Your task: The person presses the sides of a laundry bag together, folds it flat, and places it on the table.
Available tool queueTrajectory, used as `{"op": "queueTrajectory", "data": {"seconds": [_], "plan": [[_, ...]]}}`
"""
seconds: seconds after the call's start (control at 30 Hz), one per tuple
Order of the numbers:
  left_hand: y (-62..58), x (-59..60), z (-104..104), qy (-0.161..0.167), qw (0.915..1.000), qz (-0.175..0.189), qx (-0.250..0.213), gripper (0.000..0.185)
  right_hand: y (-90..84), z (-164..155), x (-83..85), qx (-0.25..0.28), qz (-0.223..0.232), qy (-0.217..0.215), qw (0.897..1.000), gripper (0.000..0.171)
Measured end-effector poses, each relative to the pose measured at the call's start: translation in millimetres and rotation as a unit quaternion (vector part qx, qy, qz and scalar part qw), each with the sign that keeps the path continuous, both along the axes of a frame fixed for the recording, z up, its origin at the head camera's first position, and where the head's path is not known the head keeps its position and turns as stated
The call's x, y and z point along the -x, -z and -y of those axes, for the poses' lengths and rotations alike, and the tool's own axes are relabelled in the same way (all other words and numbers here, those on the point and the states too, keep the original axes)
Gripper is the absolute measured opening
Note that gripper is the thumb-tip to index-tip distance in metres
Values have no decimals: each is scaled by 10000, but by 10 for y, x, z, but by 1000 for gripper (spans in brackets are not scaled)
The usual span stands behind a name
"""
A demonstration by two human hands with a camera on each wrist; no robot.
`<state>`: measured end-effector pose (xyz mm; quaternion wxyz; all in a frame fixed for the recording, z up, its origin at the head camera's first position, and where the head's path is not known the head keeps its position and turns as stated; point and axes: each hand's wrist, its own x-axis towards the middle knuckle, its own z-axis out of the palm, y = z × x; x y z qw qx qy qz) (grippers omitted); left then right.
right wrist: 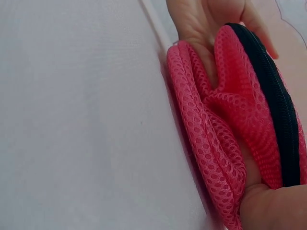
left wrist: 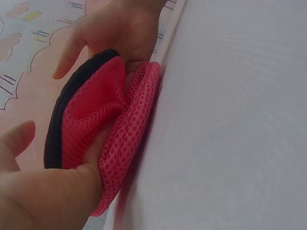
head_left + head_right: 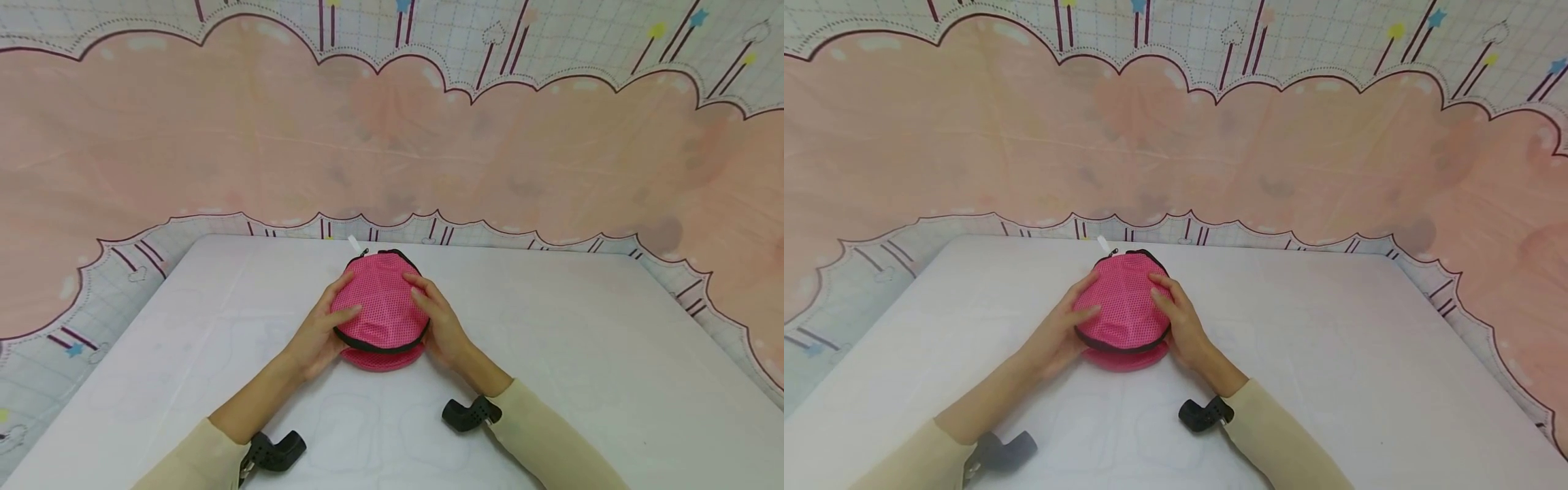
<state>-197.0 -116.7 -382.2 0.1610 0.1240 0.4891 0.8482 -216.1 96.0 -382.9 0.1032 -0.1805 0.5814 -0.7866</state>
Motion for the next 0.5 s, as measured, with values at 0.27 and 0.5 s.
{"op": "queueTrajectory", "data": {"seconds": [0.27, 0.5], "plan": [[-38, 7, 3, -137, 9996, 104, 212, 59, -27, -5, 23, -43, 256, -25, 9997, 51], [-69, 20, 17, -225, 9981, 91, 562, 58, -40, -1, 31, -225, 348, 124, 9991, 49]]}}
